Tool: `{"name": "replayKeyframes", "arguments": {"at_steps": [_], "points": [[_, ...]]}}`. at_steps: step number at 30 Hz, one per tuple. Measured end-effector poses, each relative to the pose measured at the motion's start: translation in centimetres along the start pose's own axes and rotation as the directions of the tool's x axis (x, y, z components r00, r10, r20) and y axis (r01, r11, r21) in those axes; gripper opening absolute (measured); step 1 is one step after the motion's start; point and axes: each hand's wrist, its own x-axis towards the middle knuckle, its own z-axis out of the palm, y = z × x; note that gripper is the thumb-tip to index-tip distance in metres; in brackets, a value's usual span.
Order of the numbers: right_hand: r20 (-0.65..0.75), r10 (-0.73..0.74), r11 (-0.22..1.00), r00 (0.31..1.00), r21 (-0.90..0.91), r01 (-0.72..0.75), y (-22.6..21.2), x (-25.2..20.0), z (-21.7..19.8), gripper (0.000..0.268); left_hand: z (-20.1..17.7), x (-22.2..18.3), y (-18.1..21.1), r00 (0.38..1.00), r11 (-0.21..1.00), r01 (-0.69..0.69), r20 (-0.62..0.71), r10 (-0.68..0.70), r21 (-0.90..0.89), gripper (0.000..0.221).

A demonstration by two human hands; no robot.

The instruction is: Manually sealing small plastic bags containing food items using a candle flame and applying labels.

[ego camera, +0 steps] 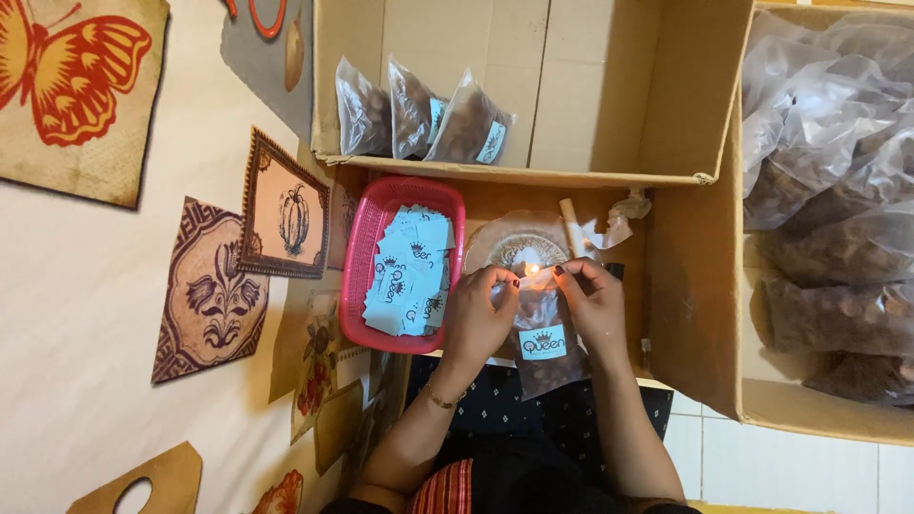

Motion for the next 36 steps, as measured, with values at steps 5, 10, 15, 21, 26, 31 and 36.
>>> {"name": "replayKeyframes", "arguments": {"at_steps": [5,10,15,21,26,31,36], "points": [[0.011,-0.011,1.000,1.000,0.018,0.010,0.0,0.0,0.2,0.011,-0.2,-0.1,-0.2,1.000,1.000,-0.031,0.001,0.031,-0.005,0.017],[0.026,-0.017,1.000,1.000,0.018,0.017,0.2,0.0,0.2,0.013,-0.1,-0.1,-0.5,0.999,0.999,-0.050,-0.008,0.050,-0.006,0.016],[0.031,-0.015,1.000,0.999,0.017,0.014,0.2,-0.1,0.2,0.013,0.0,-0.4,-0.7,0.999,0.999,-0.038,-0.026,0.038,-0.003,0.016],[0.031,0.004,1.000,1.000,0.009,-0.005,-0.5,-0.3,0.5,0.011,-0.2,-0.6,-0.7,1.000,1.000,0.020,0.005,-0.020,-0.017,0.018],[0.038,-0.007,1.000,0.999,-0.009,0.008,-1.3,-0.4,0.8,0.011,-0.4,-0.9,-0.7,1.000,1.000,0.025,-0.011,-0.025,-0.011,0.017],[0.030,-0.010,0.999,1.000,-0.042,0.011,-1.5,-1.0,1.2,0.010,-0.5,-1.1,-1.2,1.000,1.000,-0.009,-0.003,0.009,0.021,0.016],[0.009,-0.036,0.999,0.999,0.003,0.036,-0.9,-2.2,0.9,0.014,-0.7,-1.7,-0.7,0.992,0.992,-0.124,-0.034,0.124,0.008,0.011]]}}
